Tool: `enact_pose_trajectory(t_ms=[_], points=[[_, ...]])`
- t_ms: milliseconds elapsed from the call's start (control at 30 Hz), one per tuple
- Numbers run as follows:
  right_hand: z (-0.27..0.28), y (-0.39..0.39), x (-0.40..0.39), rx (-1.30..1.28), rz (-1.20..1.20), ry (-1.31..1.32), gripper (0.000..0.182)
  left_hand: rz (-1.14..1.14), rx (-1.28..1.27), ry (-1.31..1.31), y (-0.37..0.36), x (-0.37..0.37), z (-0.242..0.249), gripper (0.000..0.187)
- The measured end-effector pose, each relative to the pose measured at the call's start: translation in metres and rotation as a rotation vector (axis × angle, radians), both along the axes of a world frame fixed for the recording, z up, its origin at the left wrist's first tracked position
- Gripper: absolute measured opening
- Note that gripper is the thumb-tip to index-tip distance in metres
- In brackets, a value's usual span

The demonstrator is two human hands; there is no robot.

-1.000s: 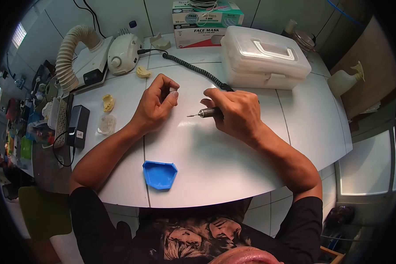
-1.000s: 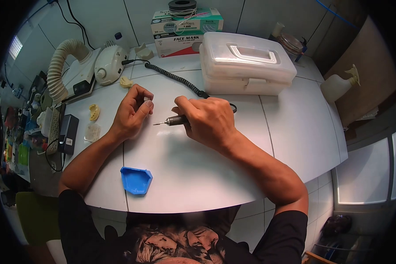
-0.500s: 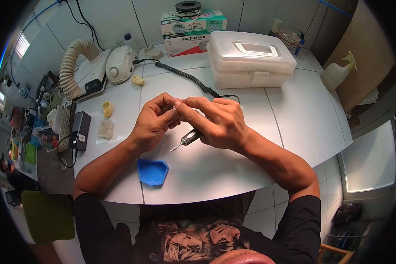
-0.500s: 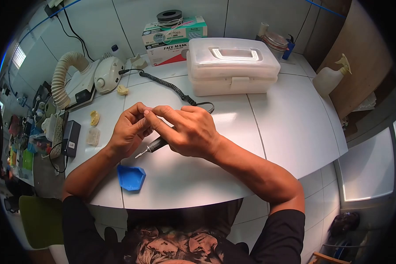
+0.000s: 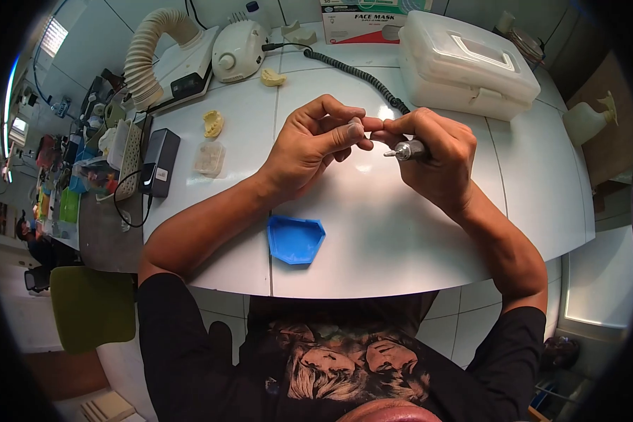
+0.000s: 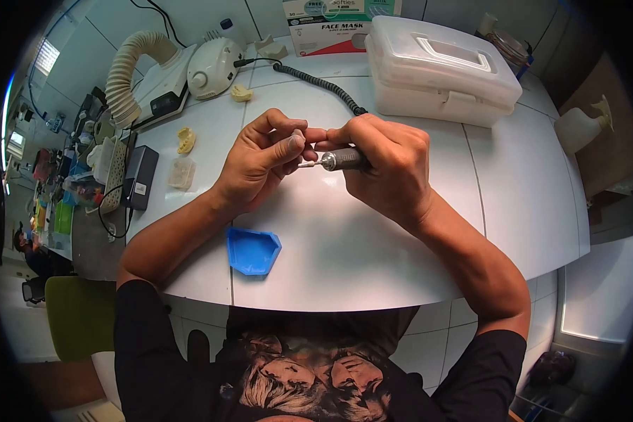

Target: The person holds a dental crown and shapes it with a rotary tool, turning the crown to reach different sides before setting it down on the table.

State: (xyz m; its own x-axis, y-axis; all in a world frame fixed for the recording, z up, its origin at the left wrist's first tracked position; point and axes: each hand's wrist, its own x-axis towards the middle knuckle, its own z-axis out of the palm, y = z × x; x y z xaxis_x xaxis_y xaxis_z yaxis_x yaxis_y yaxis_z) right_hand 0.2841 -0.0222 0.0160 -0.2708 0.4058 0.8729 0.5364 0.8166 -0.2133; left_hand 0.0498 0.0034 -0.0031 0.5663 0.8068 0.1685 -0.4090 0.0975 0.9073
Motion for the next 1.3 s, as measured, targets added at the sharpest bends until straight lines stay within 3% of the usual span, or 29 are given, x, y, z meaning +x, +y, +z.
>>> enact_pose_trajectory(t_ms=[133,167,300,500,600,1300], points=[[0.012,-0.006,0.012,-0.157,-0.223,-0.353,0.031,0.127,0.25,0.361,0.013,-0.016,0.008,0.016],[0.01,-0.004,0.013,-0.23,-0.267,-0.386,0.043,0.132,0.302,0.462,0.017,-0.023,0.006,0.02],[0.01,-0.005,0.007,-0.516,-0.343,-0.534,0.053,0.159,0.313,0.513,0.028,-0.028,-0.007,0.025],[-0.003,0.004,0.01,-0.56,-0.233,-0.444,0.038,0.114,0.371,0.571,0.026,-0.024,-0.008,0.026],[0.002,0.007,0.012,-0.583,-0.282,-0.55,0.032,0.118,0.361,0.619,0.024,-0.022,-0.003,0.026],[-0.001,0.003,0.002,-0.554,-0.289,-0.598,0.032,0.151,0.404,0.644,0.021,-0.019,-0.002,0.023]])
